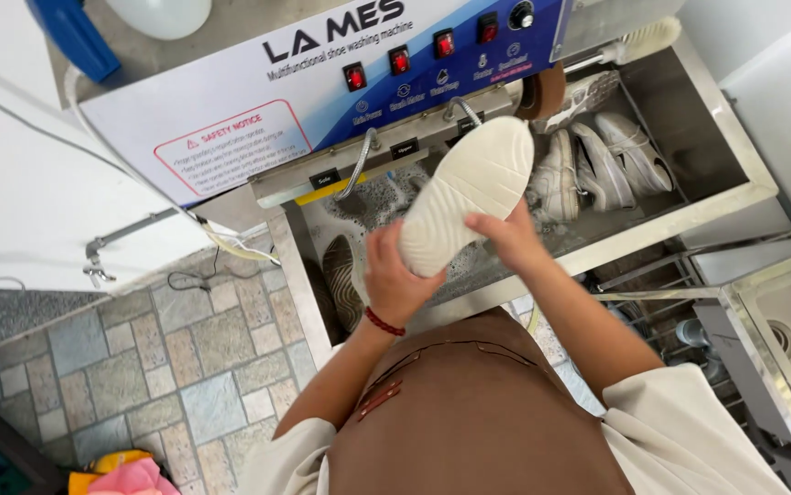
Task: Cleaning and scrubbing sneakers using a specialized shoe washing station with water nozzles and brushes.
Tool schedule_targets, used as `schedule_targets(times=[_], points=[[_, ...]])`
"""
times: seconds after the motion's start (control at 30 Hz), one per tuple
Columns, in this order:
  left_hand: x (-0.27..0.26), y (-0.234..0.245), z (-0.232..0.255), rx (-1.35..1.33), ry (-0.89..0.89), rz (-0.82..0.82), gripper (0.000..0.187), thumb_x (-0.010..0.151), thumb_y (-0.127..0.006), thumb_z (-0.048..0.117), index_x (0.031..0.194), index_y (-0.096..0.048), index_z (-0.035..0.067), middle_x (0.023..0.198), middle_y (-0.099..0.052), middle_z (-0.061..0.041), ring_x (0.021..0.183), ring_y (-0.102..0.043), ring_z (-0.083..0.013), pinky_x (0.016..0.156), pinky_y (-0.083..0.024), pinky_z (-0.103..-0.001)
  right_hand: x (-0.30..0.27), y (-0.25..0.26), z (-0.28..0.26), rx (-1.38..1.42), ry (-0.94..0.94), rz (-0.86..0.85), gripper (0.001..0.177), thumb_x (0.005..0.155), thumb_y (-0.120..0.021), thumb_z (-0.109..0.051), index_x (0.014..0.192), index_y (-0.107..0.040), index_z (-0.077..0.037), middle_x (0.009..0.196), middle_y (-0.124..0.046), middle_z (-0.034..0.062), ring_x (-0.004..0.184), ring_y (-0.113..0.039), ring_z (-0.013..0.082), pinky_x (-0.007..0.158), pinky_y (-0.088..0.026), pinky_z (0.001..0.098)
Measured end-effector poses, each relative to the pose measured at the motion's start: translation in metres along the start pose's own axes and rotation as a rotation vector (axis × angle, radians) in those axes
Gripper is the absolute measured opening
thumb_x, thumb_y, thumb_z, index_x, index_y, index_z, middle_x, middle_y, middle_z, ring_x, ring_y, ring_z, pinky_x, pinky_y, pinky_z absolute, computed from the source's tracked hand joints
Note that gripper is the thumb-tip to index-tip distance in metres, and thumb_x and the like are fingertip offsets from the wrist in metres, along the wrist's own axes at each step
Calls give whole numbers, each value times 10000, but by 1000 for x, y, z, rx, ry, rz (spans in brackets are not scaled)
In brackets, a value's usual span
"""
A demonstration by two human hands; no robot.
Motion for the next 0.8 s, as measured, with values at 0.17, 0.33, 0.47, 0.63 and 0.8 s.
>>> schedule_targets(times=[0.17,0.33,0.47,0.63,0.8], points=[[-5,-73,-28,-287,90,-385,878,756,-848,417,1428,-445,21,1265,-536,-183,1168,-581,-330,984,-497,-443,-14,44,77,134,-158,201,610,892,-689,-66,1454,-466,14,1344,-625,141,1233,-609,246,1055,-491,379],[28,-197,-78,-757,378,-423,632,996,-672,312,1491,-432,2,1447,-519,-190,1335,-538,-282,1150,-411,-390,-7,78,122,113,-372,269,517,951,-653,-121,1428,-503,9,1299,-648,159,1163,-638,249,998,-521,391],[61,-252,-89,-1005,723,-323,668,888,-720,119,1489,-445,23,1432,-541,-150,1262,-557,-242,1056,-461,-362,29,110,141,234,-531,276,493,941,-632,-158,1398,-510,-15,1268,-658,158,1111,-679,262,944,-570,409],[93,-297,-106,-1184,981,-200,573,850,-719,2,1403,-570,16,1252,-680,-111,1093,-676,-214,908,-582,-330,87,151,146,234,-575,208,490,953,-637,-144,1402,-506,2,1264,-652,174,1100,-685,267,924,-577,404],[116,-311,-112,-1143,1110,-2,359,841,-745,-50,1184,-660,-113,1104,-715,-206,938,-718,-289,789,-619,-386,141,172,146,202,-581,82,515,919,-657,-106,1403,-518,3,1239,-668,164,1082,-672,247,923,-553,372]])
Point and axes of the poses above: each hand's wrist, its own x-axis towards the middle knuckle, its own y-axis out of the back of the hand, z = x × y, the point moved 2 cm from there along x, towards the middle knuckle
